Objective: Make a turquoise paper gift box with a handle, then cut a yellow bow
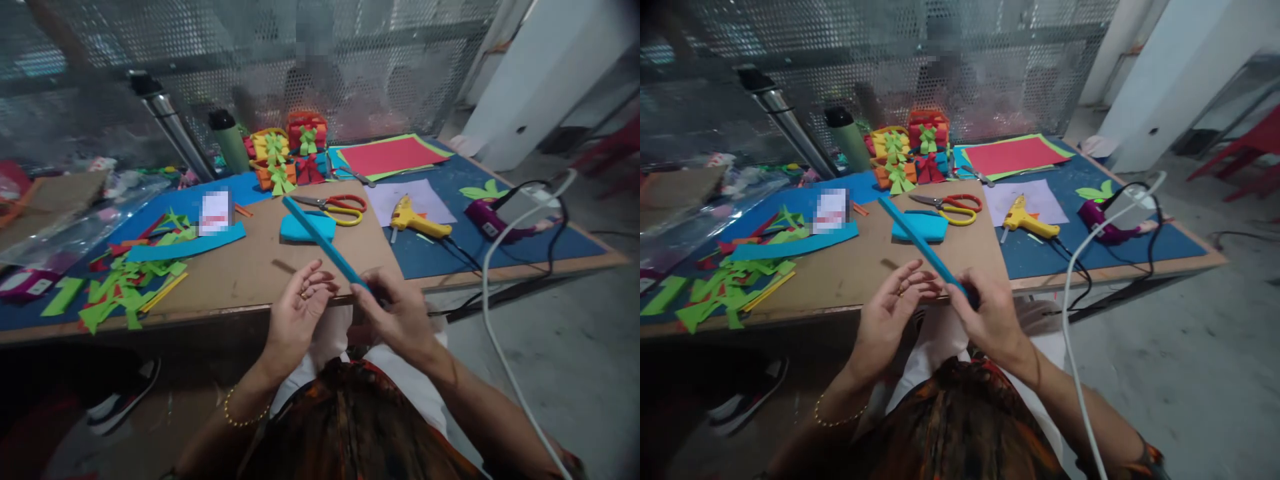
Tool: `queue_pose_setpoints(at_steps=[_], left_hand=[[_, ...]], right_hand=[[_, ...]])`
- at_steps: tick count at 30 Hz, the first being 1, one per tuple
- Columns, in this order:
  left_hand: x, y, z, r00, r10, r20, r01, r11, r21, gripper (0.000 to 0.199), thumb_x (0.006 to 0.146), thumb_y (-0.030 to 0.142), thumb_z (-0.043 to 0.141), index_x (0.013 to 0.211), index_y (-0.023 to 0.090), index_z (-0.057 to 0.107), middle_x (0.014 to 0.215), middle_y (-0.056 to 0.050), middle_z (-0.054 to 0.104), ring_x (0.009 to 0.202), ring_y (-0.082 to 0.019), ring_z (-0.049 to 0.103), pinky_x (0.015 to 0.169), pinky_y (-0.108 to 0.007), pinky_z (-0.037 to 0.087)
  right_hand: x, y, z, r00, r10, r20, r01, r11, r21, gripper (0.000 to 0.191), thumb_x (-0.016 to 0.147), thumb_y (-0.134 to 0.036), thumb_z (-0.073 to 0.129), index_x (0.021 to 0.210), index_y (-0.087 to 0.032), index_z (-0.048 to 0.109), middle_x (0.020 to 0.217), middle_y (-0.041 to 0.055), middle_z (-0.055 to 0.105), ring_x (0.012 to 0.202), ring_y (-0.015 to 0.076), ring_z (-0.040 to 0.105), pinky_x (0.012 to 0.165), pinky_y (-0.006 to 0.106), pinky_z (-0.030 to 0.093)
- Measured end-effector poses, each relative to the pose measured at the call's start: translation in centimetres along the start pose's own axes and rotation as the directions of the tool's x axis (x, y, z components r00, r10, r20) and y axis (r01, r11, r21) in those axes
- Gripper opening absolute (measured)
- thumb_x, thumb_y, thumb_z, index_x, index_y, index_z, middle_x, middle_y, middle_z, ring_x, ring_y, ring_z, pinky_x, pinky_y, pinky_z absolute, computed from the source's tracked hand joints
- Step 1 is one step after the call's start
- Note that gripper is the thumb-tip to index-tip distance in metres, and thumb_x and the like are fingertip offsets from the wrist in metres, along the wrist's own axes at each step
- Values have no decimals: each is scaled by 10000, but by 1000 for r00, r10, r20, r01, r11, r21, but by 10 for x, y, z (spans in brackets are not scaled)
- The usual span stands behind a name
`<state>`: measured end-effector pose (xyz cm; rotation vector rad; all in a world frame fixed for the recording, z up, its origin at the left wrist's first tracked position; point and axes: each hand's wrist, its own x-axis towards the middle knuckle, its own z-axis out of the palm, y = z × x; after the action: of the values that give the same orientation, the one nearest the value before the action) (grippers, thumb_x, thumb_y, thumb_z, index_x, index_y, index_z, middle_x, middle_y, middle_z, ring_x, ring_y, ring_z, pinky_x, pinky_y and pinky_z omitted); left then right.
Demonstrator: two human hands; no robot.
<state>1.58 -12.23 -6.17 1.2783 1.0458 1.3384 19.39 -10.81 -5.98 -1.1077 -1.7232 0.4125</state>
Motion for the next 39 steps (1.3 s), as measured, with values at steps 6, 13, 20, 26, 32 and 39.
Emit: queue_pose_setpoints(at_steps=[6, 13, 20, 26, 32, 39], left_hand=[[24, 18, 13, 976, -213, 47, 219, 947, -236, 393, 744, 495, 903, 794, 139, 745, 811, -93, 801, 855, -262, 790, 776, -344, 658], [37, 25, -13, 971, -225, 85, 240, 935, -262, 462, 697, 507, 939, 869, 145, 708, 716, -65, 775, 767, -283, 798, 725, -401, 666], [43, 19, -33, 922, -263, 284, 348, 885, -308, 436, 738, 487, 923, 883, 143, 698, 828, -74, 794, 711, -225, 788, 672, -326, 651], [46, 19, -35, 931, -250, 265, 337, 866, -369, 460, 680, 455, 963, 916, 149, 713, 712, -26, 745, 605, -181, 743, 620, -280, 628], [48, 17, -28, 925, -279, 259, 363, 853, -376, 453, 675, 464, 959, 833, 141, 682, 643, -5, 695, 512, -121, 660, 510, -210, 567], [49, 14, -25, 910, -291, 296, 376, 879, -294, 449, 754, 508, 893, 829, 160, 620, 439, 61, 557, 308, -73, 459, 338, -142, 361]], right_hand=[[-7, 1, 6, 990, -114, 84, 114, 993, 6, 206, 1013, -299, 564, 863, -195, 660, 718, -1, 709, 572, 111, 597, 565, 228, 452], [68, 71, -69, 984, -172, 45, 141, 597, -790, 304, 1010, -320, 504, 1008, -111, 726, 1038, 224, 752, 927, 315, 639, 781, 420, 461], [98, 157, -79, 968, -164, 193, 253, 642, -724, 454, 1015, -533, 500, 709, -216, 607, 668, 121, 655, 630, 220, 544, 629, 377, 375], [98, 153, -87, 985, -152, 77, 167, 772, -614, 610, 960, -801, 371, 619, -301, 440, 554, 39, 473, 538, 214, 468, 567, 379, 363], [80, 84, -88, 999, -33, 23, 39, 911, -411, 620, 1037, -705, 321, 782, -228, 623, 644, 64, 637, 522, 185, 596, 501, 328, 455], [47, 3, -60, 973, 174, 149, -222, 878, 425, 587, 967, -744, 515, 904, -188, 693, 679, 33, 635, 532, 137, 539, 505, 293, 431]])
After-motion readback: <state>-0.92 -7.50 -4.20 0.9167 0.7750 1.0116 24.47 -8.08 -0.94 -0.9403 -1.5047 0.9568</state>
